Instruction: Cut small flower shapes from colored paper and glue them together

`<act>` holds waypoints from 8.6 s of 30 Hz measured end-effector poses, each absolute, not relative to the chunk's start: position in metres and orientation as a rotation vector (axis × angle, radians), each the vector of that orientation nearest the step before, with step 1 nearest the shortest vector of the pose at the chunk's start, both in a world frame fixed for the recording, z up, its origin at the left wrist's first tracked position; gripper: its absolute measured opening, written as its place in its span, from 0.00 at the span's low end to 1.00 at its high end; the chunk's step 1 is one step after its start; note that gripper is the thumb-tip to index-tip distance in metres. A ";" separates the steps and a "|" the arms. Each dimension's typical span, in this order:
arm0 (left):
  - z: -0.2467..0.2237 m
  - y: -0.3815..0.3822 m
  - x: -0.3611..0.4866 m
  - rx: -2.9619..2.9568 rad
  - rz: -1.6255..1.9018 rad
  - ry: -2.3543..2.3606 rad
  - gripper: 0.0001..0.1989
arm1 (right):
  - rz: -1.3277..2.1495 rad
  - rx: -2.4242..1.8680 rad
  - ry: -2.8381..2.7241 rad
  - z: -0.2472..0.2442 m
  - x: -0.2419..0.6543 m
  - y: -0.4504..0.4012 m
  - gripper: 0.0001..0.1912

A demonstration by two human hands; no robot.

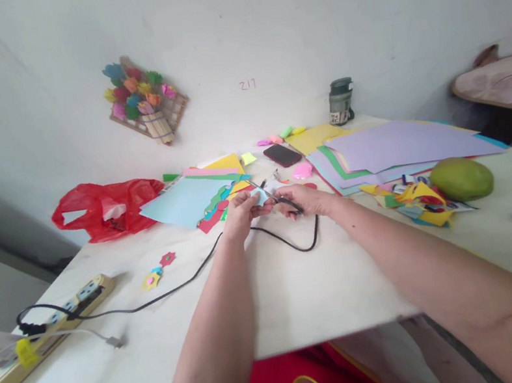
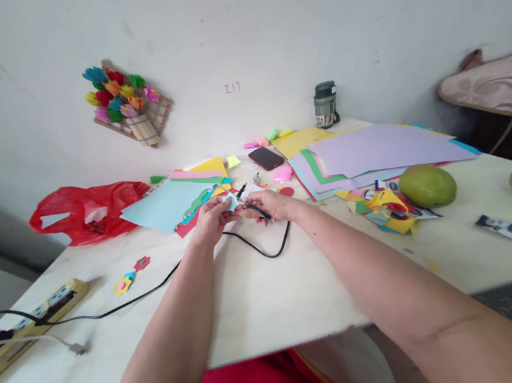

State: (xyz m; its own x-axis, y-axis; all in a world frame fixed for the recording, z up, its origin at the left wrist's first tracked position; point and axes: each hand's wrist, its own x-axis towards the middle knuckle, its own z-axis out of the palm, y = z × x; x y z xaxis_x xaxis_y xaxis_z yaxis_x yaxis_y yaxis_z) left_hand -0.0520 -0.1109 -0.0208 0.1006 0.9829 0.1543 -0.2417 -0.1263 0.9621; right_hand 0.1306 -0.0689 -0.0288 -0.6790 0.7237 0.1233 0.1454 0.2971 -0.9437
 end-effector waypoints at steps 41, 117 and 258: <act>-0.022 -0.109 -0.052 1.237 1.385 0.959 0.19 | 1.428 -0.849 -1.960 -0.013 0.133 -0.083 0.10; -0.018 -0.111 -0.055 1.175 1.305 0.987 0.14 | 1.367 -0.935 -2.106 -0.009 0.136 -0.084 0.10; -0.022 -0.110 -0.049 1.005 1.482 0.899 0.13 | 1.420 -0.896 -1.963 -0.018 0.130 -0.080 0.11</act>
